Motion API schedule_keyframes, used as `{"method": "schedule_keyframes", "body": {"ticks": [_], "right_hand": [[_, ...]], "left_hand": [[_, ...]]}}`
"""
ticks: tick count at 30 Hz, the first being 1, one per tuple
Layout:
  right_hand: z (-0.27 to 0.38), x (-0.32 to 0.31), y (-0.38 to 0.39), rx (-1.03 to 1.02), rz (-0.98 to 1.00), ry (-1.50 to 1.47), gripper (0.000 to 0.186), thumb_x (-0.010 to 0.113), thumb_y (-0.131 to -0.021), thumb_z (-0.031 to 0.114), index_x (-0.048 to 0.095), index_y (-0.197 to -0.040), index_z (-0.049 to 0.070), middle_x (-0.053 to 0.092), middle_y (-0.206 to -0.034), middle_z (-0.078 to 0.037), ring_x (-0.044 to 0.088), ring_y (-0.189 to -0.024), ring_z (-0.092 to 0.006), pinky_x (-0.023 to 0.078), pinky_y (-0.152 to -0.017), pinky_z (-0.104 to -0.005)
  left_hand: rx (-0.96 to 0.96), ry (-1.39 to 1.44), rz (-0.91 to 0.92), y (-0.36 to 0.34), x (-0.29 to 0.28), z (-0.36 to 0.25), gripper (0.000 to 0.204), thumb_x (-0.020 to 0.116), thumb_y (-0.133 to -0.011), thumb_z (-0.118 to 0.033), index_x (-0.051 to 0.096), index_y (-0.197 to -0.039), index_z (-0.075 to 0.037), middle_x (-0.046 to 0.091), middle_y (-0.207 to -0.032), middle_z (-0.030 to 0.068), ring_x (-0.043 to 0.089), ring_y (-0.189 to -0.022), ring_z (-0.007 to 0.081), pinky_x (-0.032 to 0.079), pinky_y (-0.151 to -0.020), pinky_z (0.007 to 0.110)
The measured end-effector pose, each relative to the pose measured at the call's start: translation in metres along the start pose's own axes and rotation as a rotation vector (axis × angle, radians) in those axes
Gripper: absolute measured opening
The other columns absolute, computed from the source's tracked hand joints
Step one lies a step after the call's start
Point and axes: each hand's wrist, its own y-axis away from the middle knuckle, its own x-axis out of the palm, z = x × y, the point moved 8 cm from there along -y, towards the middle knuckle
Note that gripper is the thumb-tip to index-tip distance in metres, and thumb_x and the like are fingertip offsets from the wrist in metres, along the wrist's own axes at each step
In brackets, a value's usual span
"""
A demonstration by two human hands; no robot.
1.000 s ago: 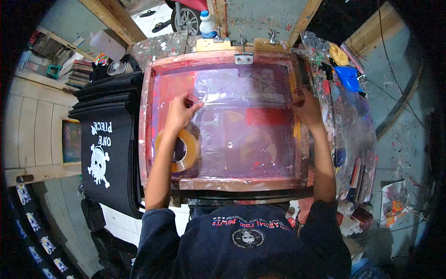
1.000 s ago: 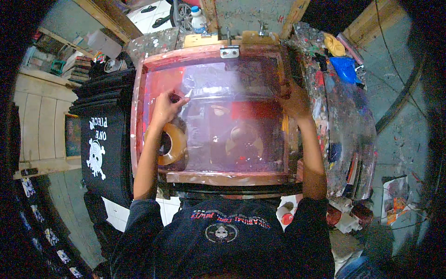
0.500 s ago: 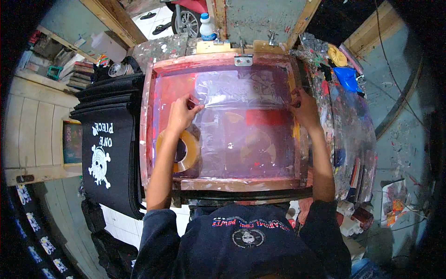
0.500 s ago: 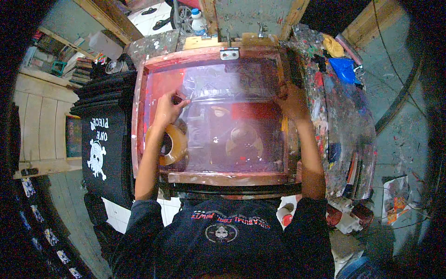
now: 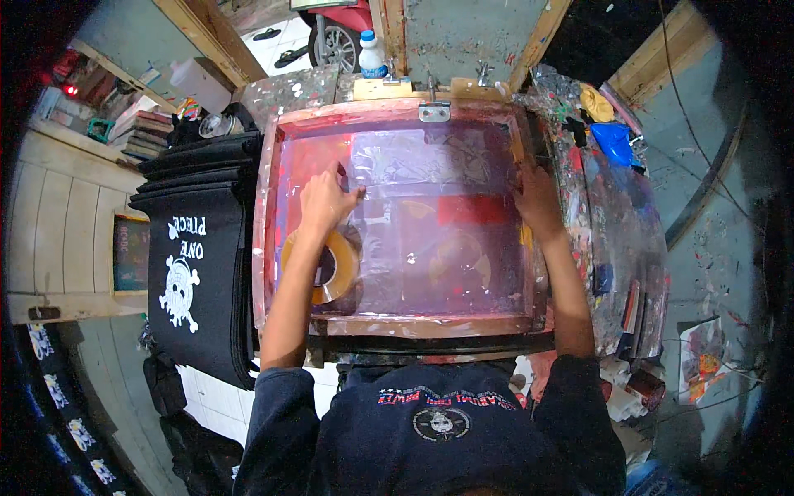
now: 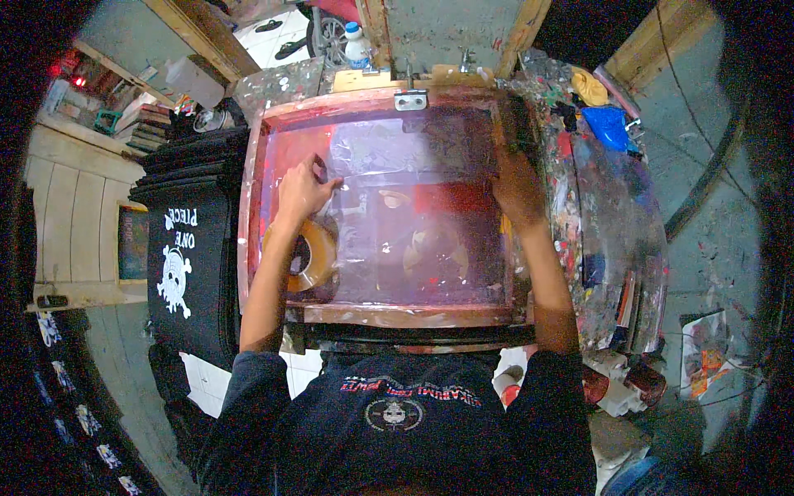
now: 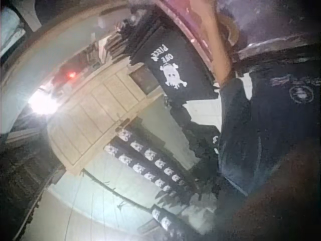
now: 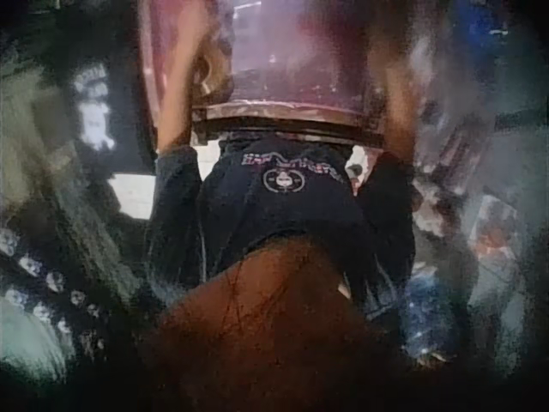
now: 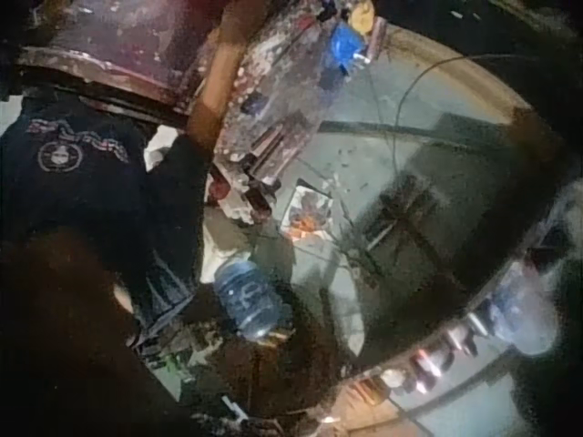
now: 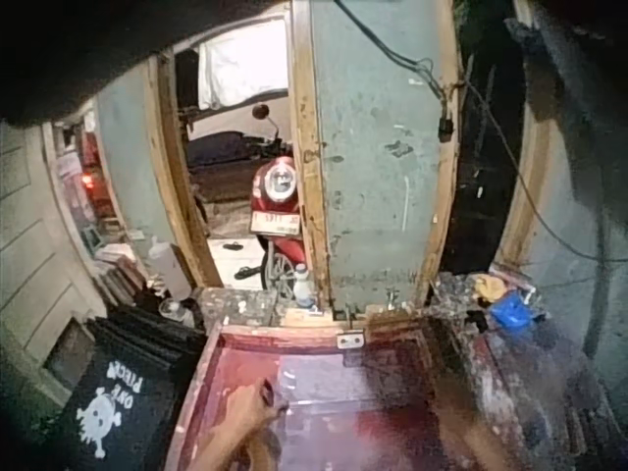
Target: The person prepares a screen printing frame by applying clear adhesive tape to the edges and gaps of the screen mesh while standing at a workstation, smoothing the tape down with their hands.
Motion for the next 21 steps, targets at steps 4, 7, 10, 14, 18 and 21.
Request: {"method": "schedule_keyframes", "body": {"ticks": [4, 7, 10, 14, 18, 21], "right_hand": [[-0.005, 0.006, -0.001, 0.052, 0.017, 0.097, 0.04, 0.067, -0.08, 0.005, 0.058, -0.12, 0.0, 0.062, -0.094, -0.022, 0.062, -0.088, -0.0411, 0.051, -0.077, -0.0497], [0.01, -0.002, -0.002, -0.057, -0.082, 0.141, 0.037, 0.063, -0.084, 0.007, 0.058, -0.121, 0.0, 0.063, -0.099, -0.024, 0.063, -0.091, -0.0412, 0.052, -0.078, -0.05], [0.016, 0.0, -0.007, 0.002, -0.079, 0.149, 0.034, 0.058, -0.087, 0.009, 0.059, -0.121, 0.0, 0.064, -0.101, -0.025, 0.063, -0.095, -0.041, 0.052, -0.08, -0.0499], [0.035, 0.008, -0.002, -0.148, -0.115, 0.219, 0.032, 0.056, -0.09, 0.011, 0.059, -0.119, -0.002, 0.061, -0.112, -0.027, 0.06, -0.101, -0.0424, 0.048, -0.088, -0.0515], [0.06, 0.028, 0.025, -0.164, 0.123, 0.302, 0.039, 0.055, -0.093, 0.019, 0.056, -0.12, -0.008, 0.052, -0.131, -0.031, 0.053, -0.114, -0.0466, 0.038, -0.104, -0.0552], [0.054, 0.041, 0.045, -0.039, 0.18, 0.205, 0.058, 0.051, -0.097, 0.03, 0.045, -0.133, -0.015, 0.04, -0.143, -0.038, 0.035, -0.134, -0.0518, 0.024, -0.116, -0.0573]], "left_hand": [[0.021, -0.002, -0.052, -0.004, 0.001, 0.001, 0.042, 0.082, -0.074, -0.034, 0.064, -0.099, -0.005, 0.073, -0.084, 0.0165, 0.071, -0.081, 0.0364, 0.055, -0.072, 0.047], [0.009, -0.016, -0.047, -0.001, -0.001, -0.003, 0.036, 0.078, -0.077, -0.025, 0.064, -0.101, -0.002, 0.071, -0.087, 0.0187, 0.07, -0.085, 0.0381, 0.054, -0.074, 0.049], [0.096, -0.099, -0.131, 0.002, -0.008, -0.02, 0.028, 0.072, -0.077, -0.016, 0.063, -0.098, -0.001, 0.07, -0.098, 0.0203, 0.067, -0.091, 0.0376, 0.053, -0.077, 0.048], [0.377, -0.137, -0.025, 0.017, 0.02, -0.059, 0.033, 0.064, -0.078, -0.007, 0.062, -0.108, 0.003, 0.06, -0.123, 0.0254, 0.061, -0.106, 0.0392, 0.05, -0.091, 0.047], [0.498, -0.175, 0.027, 0.041, 0.074, -0.063, 0.062, 0.05, -0.097, -0.035, 0.042, -0.14, 0.009, 0.036, -0.15, 0.0304, 0.034, -0.14, 0.0448, 0.033, -0.113, 0.054], [0.331, -0.203, 0.08, 0.033, 0.09, -0.044, 0.079, 0.036, -0.101, -0.05, 0.021, -0.151, 0.011, 0.016, -0.16, 0.0296, 0.011, -0.15, 0.044, 0.015, -0.12, 0.057]]}}
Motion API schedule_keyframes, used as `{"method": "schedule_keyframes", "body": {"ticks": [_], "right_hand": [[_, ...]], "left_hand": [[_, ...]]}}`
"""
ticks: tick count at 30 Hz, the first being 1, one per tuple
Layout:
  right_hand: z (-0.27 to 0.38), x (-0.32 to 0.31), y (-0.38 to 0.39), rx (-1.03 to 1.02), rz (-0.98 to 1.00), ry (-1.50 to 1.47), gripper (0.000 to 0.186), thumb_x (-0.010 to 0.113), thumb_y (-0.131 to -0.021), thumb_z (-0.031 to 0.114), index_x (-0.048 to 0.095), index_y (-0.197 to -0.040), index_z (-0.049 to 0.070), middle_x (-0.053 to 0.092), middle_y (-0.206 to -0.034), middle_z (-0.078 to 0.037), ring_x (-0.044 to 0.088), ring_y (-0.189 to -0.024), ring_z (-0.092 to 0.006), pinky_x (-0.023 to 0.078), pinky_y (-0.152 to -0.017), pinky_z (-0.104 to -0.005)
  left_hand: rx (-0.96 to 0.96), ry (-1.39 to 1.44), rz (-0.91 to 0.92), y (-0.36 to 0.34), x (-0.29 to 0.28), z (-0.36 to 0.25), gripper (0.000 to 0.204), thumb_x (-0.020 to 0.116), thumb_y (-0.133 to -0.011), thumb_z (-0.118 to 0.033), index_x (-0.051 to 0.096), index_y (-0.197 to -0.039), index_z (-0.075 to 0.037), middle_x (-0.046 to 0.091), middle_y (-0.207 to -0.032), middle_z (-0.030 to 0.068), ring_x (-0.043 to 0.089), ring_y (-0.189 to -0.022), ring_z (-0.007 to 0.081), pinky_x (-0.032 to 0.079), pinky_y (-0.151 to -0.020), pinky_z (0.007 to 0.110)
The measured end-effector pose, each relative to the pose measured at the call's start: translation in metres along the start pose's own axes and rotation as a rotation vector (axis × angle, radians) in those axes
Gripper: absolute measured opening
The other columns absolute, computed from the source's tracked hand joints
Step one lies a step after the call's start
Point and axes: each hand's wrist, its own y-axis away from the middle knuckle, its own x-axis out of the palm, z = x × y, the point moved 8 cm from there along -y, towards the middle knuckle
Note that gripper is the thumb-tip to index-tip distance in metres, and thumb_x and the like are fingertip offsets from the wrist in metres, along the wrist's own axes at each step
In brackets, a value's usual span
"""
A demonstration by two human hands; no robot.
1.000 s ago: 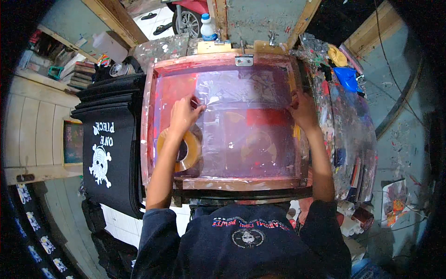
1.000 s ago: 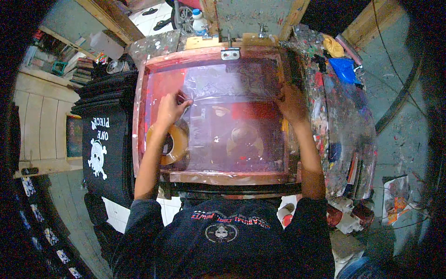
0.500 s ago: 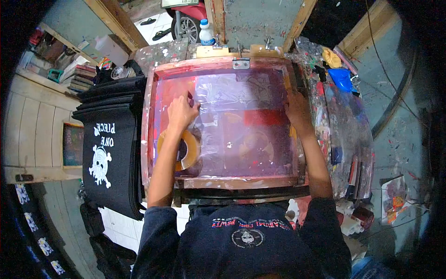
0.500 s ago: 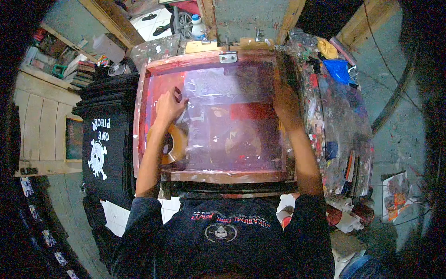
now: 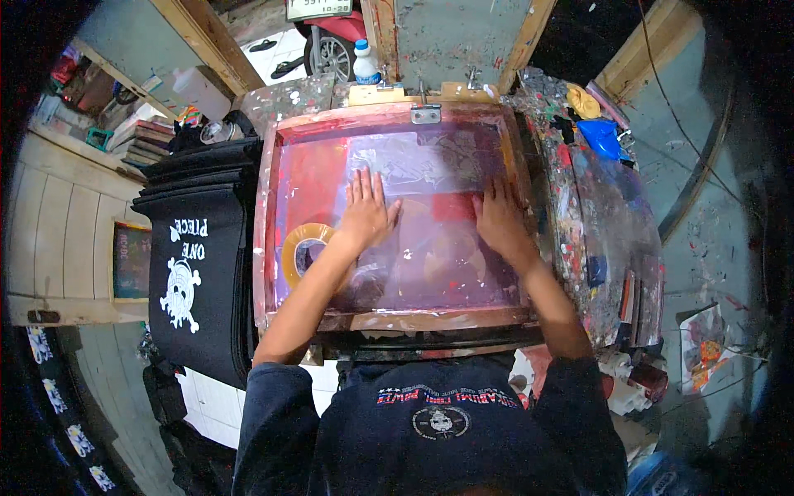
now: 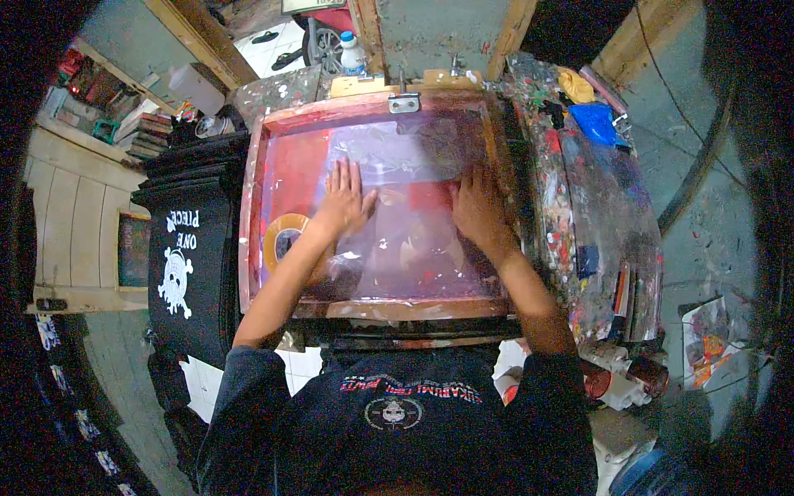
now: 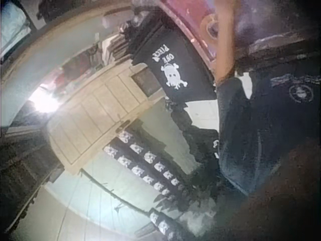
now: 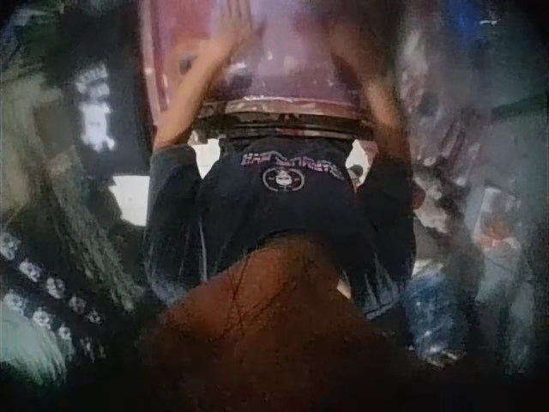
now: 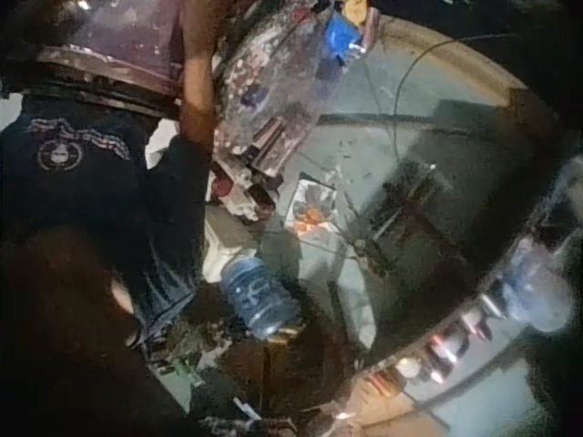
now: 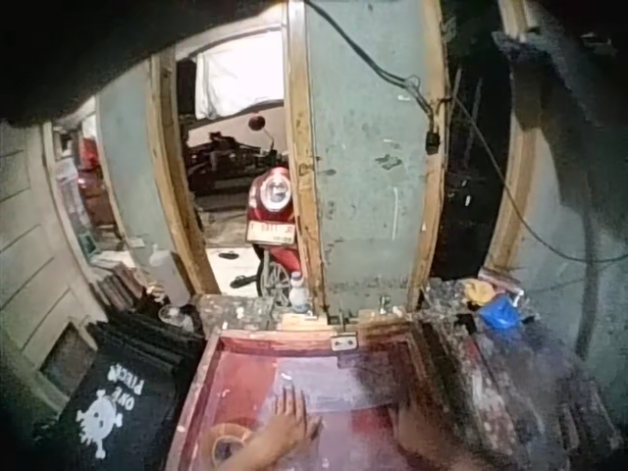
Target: The person prepares a screen printing frame by applying clear adhesive tape to the edges and gaps of the screen mesh while standing at a workstation, smoothing the tape down with their hands.
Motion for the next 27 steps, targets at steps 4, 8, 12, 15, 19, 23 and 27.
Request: {"method": "schedule_keyframes", "body": {"ticks": [4, 8, 12, 15, 19, 23, 27], "right_hand": [[-0.003, 0.016, 0.023, 0.008, 0.023, 0.119, 0.078, 0.045, -0.102, 0.044, 0.031, -0.141, -0.022, 0.032, -0.147, -0.043, 0.027, -0.143, -0.0522, 0.017, -0.122, -0.0513], [0.004, 0.006, 0.035, 0.042, 0.038, 0.112, 0.093, 0.048, -0.097, 0.055, 0.028, -0.141, -0.024, 0.029, -0.148, -0.044, 0.025, -0.143, -0.0527, 0.017, -0.122, -0.0508], [-0.004, 0.012, 0.035, 0.188, 0.217, 0.177, 0.091, 0.051, -0.094, 0.058, 0.041, -0.136, -0.021, 0.039, -0.143, -0.042, 0.034, -0.14, -0.05, 0.024, -0.119, -0.05], [0.056, -0.028, 0.03, 0.152, 0.459, -0.075, 0.08, 0.056, -0.092, 0.054, 0.051, -0.132, -0.015, 0.048, -0.14, -0.036, 0.04, -0.138, -0.0434, 0.03, -0.117, -0.0479], [0.129, -0.044, 0.056, -0.185, 0.183, -0.402, 0.063, 0.067, -0.082, 0.039, 0.059, -0.128, -0.003, 0.063, -0.124, -0.023, 0.051, -0.129, -0.0366, 0.039, -0.109, -0.0465], [0.185, -0.021, 0.055, -0.352, -0.107, -0.478, 0.049, 0.071, -0.08, 0.031, 0.066, -0.121, 0.004, 0.067, -0.118, -0.018, 0.054, -0.125, -0.0348, 0.042, -0.104, -0.0468], [0.2, 0.01, 0.039, -0.253, 0.165, -0.659, 0.033, 0.075, -0.081, 0.023, 0.073, -0.109, 0.006, 0.071, -0.109, -0.016, 0.064, -0.109, -0.0324, 0.049, -0.095, -0.0456]], "left_hand": [[-0.093, -0.138, 0.101, -0.008, 0.001, 0.009, 0.087, 0.028, -0.101, -0.058, 0.016, -0.154, 0.01, 0.01, -0.163, 0.0272, 0.002, -0.153, 0.041, 0.001, -0.122, 0.056], [-0.149, -0.234, 0.149, -0.007, -0.006, 0.025, 0.09, 0.023, -0.099, -0.062, 0.015, -0.155, 0.008, 0.01, -0.164, 0.0258, 0.002, -0.154, 0.0385, -0.005, -0.122, 0.055], [-0.206, -0.278, 0.188, -0.015, -0.028, 0.031, 0.088, 0.023, -0.099, -0.061, 0.02, -0.154, 0.008, 0.014, -0.163, 0.0258, 0.002, -0.154, 0.0362, -0.004, -0.122, 0.055], [-0.188, -0.185, 0.082, 0.019, -0.055, 0.054, 0.083, 0.029, -0.1, -0.056, 0.025, -0.153, 0.008, 0.019, -0.162, 0.0262, 0.007, -0.154, 0.0353, 0.001, -0.123, 0.052], [0.066, 0.066, -0.261, 0.102, -0.133, 0.026, 0.06, 0.055, -0.093, -0.036, 0.05, -0.132, 0.009, 0.049, -0.138, 0.0256, 0.04, -0.135, 0.0385, 0.025, -0.116, 0.049], [0.174, 0.188, -0.228, 0.166, -0.148, 0.002, 0.048, 0.07, -0.079, -0.03, 0.059, -0.11, 0.005, 0.059, -0.107, 0.0195, 0.053, -0.11, 0.0375, 0.036, -0.104, 0.05], [0.241, 0.053, -0.067, 0.176, -0.115, 0.016, 0.046, 0.075, -0.077, -0.03, 0.057, -0.104, 0.004, 0.059, -0.101, 0.02, 0.055, -0.105, 0.0385, 0.041, -0.097, 0.049]]}}
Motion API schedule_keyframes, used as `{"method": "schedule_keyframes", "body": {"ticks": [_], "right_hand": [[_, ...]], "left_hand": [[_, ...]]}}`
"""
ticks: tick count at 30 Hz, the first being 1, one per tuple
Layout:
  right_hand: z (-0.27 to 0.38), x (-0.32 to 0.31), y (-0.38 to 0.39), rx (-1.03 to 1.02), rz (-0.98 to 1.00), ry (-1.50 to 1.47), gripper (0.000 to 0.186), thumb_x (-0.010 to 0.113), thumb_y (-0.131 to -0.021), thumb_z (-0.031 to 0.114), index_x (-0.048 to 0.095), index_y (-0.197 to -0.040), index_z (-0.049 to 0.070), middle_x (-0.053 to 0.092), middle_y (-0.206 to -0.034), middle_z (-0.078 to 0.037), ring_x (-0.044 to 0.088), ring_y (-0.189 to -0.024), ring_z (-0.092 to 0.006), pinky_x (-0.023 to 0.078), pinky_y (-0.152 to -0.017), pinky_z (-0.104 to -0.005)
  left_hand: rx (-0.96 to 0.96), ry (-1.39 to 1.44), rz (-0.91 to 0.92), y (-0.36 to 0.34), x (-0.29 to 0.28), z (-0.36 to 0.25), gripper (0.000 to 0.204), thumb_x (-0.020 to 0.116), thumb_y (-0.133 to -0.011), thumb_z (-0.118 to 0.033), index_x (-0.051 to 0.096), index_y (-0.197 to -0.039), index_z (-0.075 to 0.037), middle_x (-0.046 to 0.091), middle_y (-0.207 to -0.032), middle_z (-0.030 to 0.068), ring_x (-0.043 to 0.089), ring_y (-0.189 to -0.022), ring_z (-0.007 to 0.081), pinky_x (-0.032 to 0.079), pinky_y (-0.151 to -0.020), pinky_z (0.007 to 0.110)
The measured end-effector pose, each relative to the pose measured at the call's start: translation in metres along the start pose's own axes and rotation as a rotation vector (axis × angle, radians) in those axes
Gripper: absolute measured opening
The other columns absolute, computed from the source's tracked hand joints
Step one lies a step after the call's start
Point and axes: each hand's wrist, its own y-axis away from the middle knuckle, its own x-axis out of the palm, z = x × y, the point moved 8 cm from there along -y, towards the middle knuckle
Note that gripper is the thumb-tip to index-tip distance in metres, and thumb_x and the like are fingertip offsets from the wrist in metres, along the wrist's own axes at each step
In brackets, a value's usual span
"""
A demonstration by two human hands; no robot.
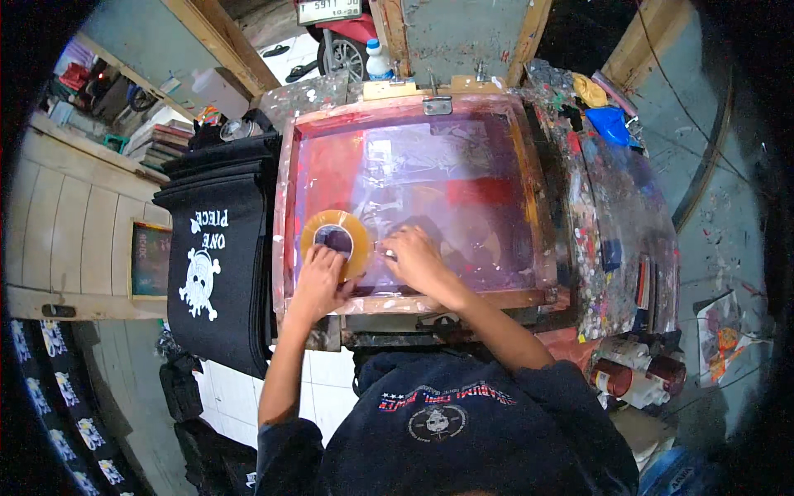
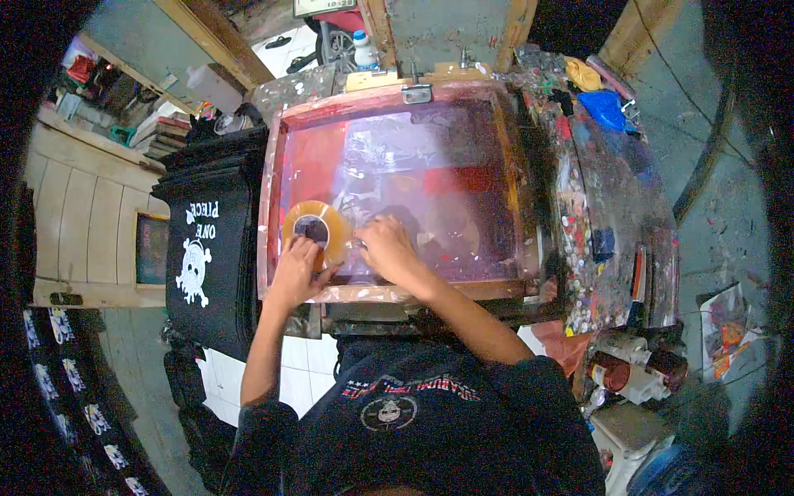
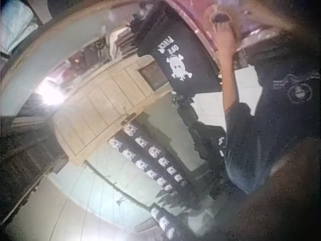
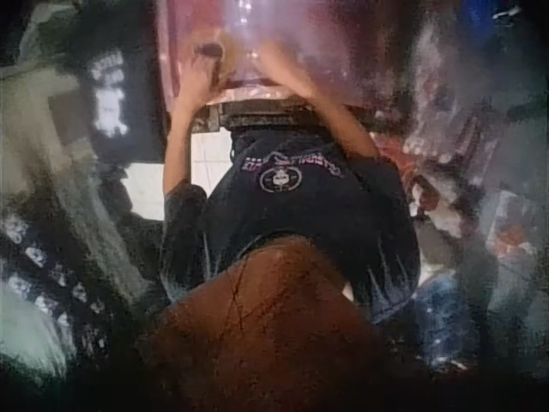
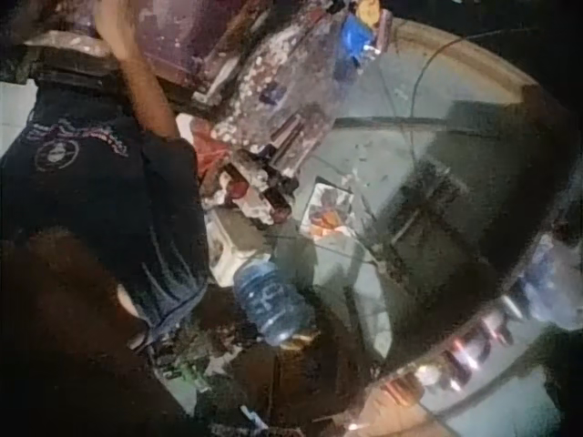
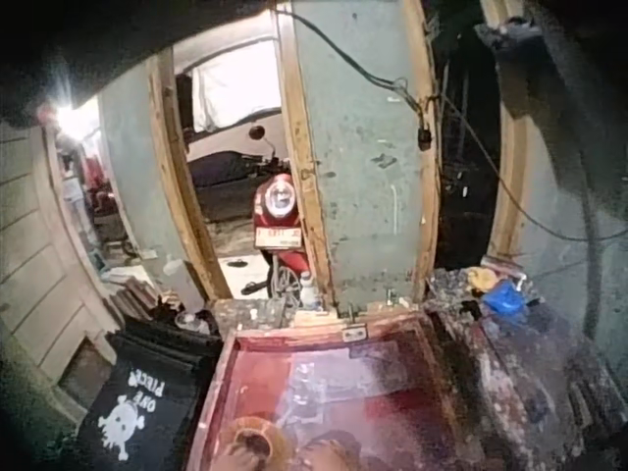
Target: The person prepares a screen printing frame by applying clear adhesive tape to the edges and gaps of the screen mesh while standing at a workstation, smoothing the tape down with their hands.
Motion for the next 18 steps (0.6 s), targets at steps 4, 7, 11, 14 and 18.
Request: {"method": "schedule_keyframes", "body": {"ticks": [4, 7, 11, 14, 18], "right_hand": [[-0.032, -0.022, 0.001, 0.151, -0.068, -0.579, 0.019, 0.08, -0.083, 0.02, 0.076, -0.092, 0.003, 0.075, -0.082, -0.01, 0.071, -0.073, -0.0218, 0.057, -0.071, -0.036], [-0.045, -0.068, 0.012, 0.224, -0.007, -0.884, 0.019, 0.079, -0.084, 0.017, 0.076, -0.093, 0.001, 0.076, -0.085, -0.008, 0.07, -0.078, -0.0156, 0.055, -0.072, -0.0305], [-0.069, -0.118, 0.034, 0.33, 0.061, -0.919, 0.015, 0.077, -0.085, 0.011, 0.075, -0.094, -0.002, 0.075, -0.087, -0.008, 0.07, -0.08, -0.0132, 0.054, -0.074, -0.0271], [-0.12, -0.165, 0.066, 0.406, -0.179, -0.856, 0.013, 0.076, -0.087, 0.011, 0.075, -0.094, -0.001, 0.074, -0.084, -0.007, 0.068, -0.076, -0.0122, 0.054, -0.069, -0.0279], [-0.195, -0.223, 0.124, 0.466, -0.407, -0.791, 0.013, 0.074, -0.089, 0.012, 0.072, -0.087, -0.001, 0.073, -0.084, -0.01, 0.067, -0.071, -0.0146, 0.051, -0.062, -0.0281]], "left_hand": [[0.076, 0.078, 0.126, -0.021, -0.022, 0.001, 0.046, 0.073, -0.085, -0.031, 0.052, -0.106, 0.005, 0.061, -0.095, 0.0243, 0.06, -0.091, 0.0422, 0.047, -0.084, 0.048], [0.091, 0.164, 0.265, -0.063, -0.069, -0.039, 0.051, 0.068, -0.09, -0.037, 0.054, -0.105, 0.009, 0.064, -0.091, 0.0314, 0.065, -0.086, 0.0466, 0.05, -0.079, 0.051], [-0.09, 0.458, 0.494, -0.109, -0.075, -0.046, 0.06, 0.073, -0.082, -0.05, 0.065, -0.092, 0.008, 0.066, -0.075, 0.0268, 0.069, -0.079, 0.0394, 0.053, -0.071, 0.045], [-0.107, 0.254, 0.578, -0.137, -0.084, -0.043, 0.063, 0.077, -0.079, -0.051, 0.065, -0.098, 0.008, 0.067, -0.077, 0.0259, 0.07, -0.078, 0.0356, 0.053, -0.069, 0.043], [-0.128, 0.218, 0.545, -0.162, -0.094, -0.045, 0.046, 0.08, -0.082, -0.039, 0.066, -0.098, 0.001, 0.067, -0.076, 0.0164, 0.066, -0.067, 0.0214, 0.052, -0.064, 0.037]]}}
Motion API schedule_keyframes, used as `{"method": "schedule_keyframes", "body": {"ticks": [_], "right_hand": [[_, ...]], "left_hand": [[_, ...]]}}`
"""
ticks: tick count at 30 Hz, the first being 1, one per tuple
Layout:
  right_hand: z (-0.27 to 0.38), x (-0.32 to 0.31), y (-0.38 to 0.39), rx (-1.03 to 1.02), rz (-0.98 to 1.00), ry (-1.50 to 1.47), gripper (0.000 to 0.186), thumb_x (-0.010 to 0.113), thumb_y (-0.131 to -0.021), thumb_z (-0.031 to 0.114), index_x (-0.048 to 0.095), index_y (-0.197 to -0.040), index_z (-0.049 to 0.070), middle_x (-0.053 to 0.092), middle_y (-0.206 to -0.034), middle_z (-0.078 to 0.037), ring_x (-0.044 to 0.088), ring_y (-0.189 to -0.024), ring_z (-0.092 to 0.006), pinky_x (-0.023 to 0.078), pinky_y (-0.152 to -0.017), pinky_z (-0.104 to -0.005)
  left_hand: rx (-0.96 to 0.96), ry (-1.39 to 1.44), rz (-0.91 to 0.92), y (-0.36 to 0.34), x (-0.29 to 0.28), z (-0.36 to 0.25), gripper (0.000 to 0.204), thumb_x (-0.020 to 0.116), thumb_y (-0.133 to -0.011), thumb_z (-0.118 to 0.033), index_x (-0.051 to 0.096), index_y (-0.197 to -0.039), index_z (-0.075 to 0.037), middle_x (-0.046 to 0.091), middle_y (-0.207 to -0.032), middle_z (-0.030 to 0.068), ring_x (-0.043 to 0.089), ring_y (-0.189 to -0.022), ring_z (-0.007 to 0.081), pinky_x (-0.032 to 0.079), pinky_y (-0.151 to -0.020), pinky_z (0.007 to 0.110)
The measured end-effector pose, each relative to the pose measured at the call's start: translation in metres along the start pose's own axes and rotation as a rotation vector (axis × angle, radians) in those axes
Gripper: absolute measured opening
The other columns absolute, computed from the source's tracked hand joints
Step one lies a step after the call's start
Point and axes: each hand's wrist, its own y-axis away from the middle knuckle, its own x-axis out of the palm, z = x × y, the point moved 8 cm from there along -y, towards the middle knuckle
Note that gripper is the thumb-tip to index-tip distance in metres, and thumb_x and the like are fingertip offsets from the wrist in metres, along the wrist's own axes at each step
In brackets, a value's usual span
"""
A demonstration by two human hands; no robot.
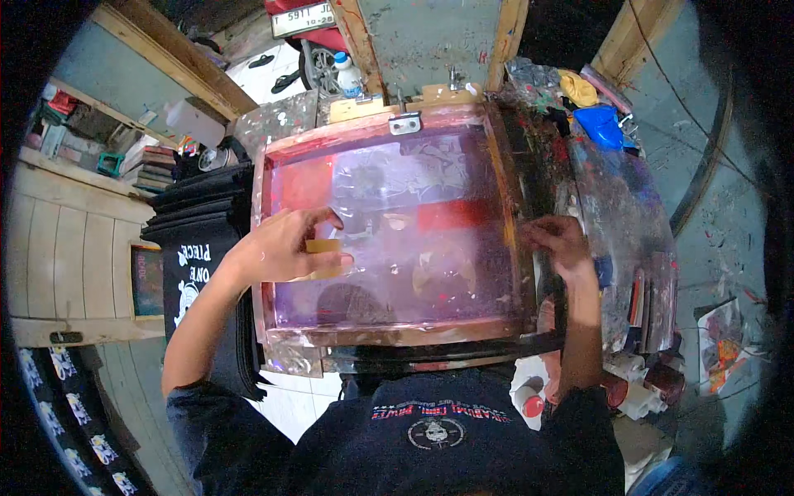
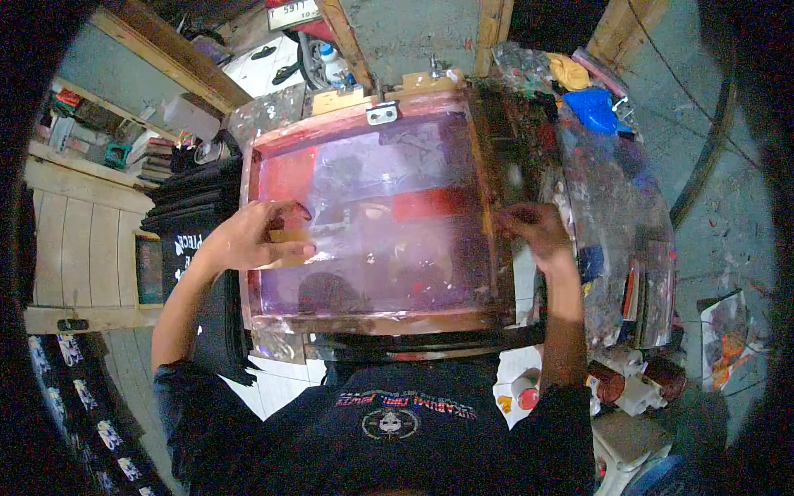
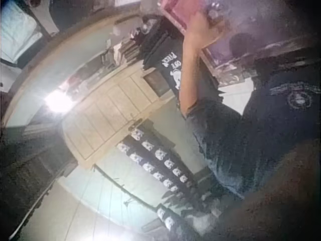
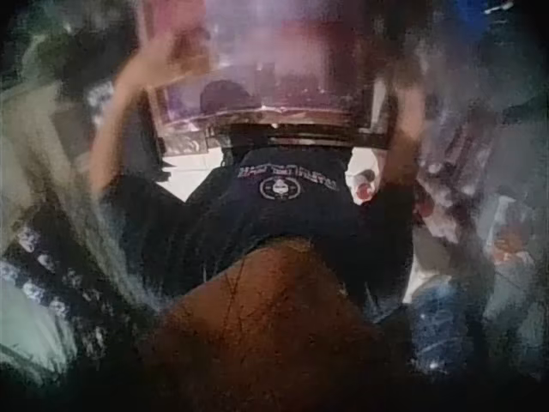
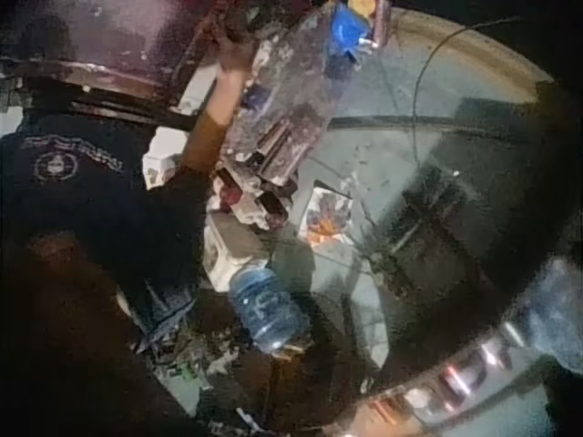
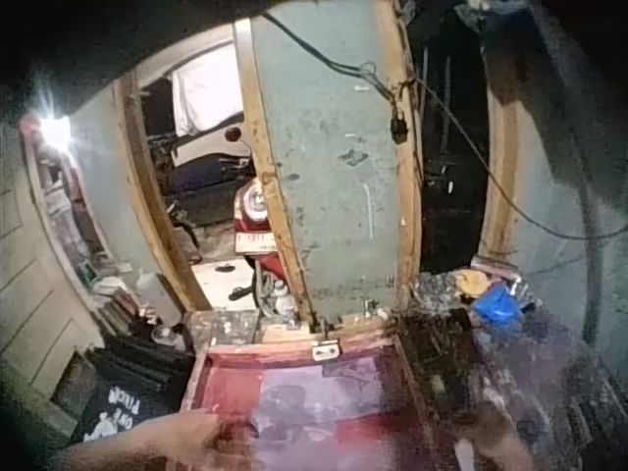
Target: The person prepares a screen printing frame by applying clear adhesive tape to the edges and gaps of the screen mesh while standing at a workstation, smoothing the tape down with their hands.
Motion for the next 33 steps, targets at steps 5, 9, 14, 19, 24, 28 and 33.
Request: {"method": "schedule_keyframes", "body": {"ticks": [5, 9, 14, 19, 24, 28, 33], "right_hand": [[0.032, -0.03, 0.033, -0.024, -0.192, 0.06, 0.005, 0.07, -0.084, 0.002, 0.069, -0.081, -0.002, 0.069, -0.078, -0.01, 0.062, -0.066, -0.014, 0.046, -0.057, -0.0262], [0.065, -0.076, 0.103, -0.351, -0.272, 0.06, 0.007, 0.069, -0.075, 0.003, 0.061, -0.075, 0.001, 0.06, -0.068, -0.006, 0.055, -0.06, -0.0149, 0.043, -0.056, -0.0261], [0.08, -0.148, 0.221, -0.858, -0.678, 0.012, 0.017, 0.07, -0.083, 0.025, 0.057, -0.08, 0.014, 0.057, -0.082, 0.0, 0.054, -0.085, -0.0211, 0.041, -0.072, -0.0401], [0.123, -0.125, 0.247, -1.092, -0.397, -0.132, 0.019, 0.073, -0.079, 0.025, 0.055, -0.072, 0.024, 0.053, -0.075, 0.009, 0.049, -0.084, -0.0165, 0.033, -0.07, -0.0367], [0.133, -0.129, 0.255, -1.205, -0.291, -0.146, 0.018, 0.077, -0.082, 0.012, 0.063, -0.083, 0.025, 0.054, -0.073, 0.011, 0.044, -0.08, -0.0153, 0.029, -0.071, -0.0336], [0.126, -0.135, 0.263, -1.169, -0.211, -0.284, 0.014, 0.077, -0.083, 0.017, 0.066, -0.086, 0.024, 0.056, -0.073, 0.011, 0.044, -0.076, -0.0137, 0.029, -0.069, -0.0323], [0.095, -0.169, 0.286, -1.094, -0.535, -0.262, 0.012, 0.077, -0.083, 0.021, 0.066, -0.085, 0.023, 0.057, -0.072, 0.01, 0.046, -0.071, -0.0125, 0.031, -0.068, -0.0319]], "left_hand": [[0.338, 0.002, -0.239, 0.036, -0.019, -0.034, 0.03, 0.074, -0.087, -0.027, 0.074, -0.113, -0.011, 0.07, -0.081, 0.0143, 0.065, -0.064, 0.0265, 0.053, -0.061, 0.038], [0.419, -0.254, -0.332, 0.091, -0.049, -0.097, 0.024, 0.08, -0.079, -0.027, 0.079, -0.101, -0.018, 0.068, -0.084, 0.0116, 0.065, -0.064, 0.0248, 0.052, -0.06, 0.036], [0.566, -0.407, -0.922, 0.211, -0.05, -0.135, 0.039, 0.089, -0.068, -0.041, 0.074, -0.104, -0.037, 0.067, -0.096, 0.006, 0.061, -0.073, 0.0208, 0.051, -0.066, 0.039], [0.611, -0.39, -0.947, 0.249, -0.058, -0.131, 0.038, 0.085, -0.072, -0.041, 0.074, -0.108, -0.036, 0.067, -0.101, 0.0088, 0.064, -0.074, 0.0267, 0.052, -0.064, 0.041], [0.603, -0.407, -0.959, 0.263, -0.06, -0.127, 0.036, 0.085, -0.072, -0.036, 0.075, -0.107, -0.034, 0.068, -0.1, 0.0091, 0.064, -0.075, 0.027, 0.052, -0.065, 0.04], [0.601, -0.413, -0.973, 0.272, -0.056, -0.119, 0.034, 0.084, -0.073, -0.033, 0.076, -0.105, -0.032, 0.068, -0.099, 0.0093, 0.064, -0.076, 0.0272, 0.052, -0.066, 0.039], [0.595, -0.427, -0.972, 0.276, -0.058, -0.117, 0.031, 0.083, -0.073, -0.028, 0.077, -0.104, -0.029, 0.069, -0.098, 0.0096, 0.065, -0.077, 0.0274, 0.052, -0.066, 0.038]]}}
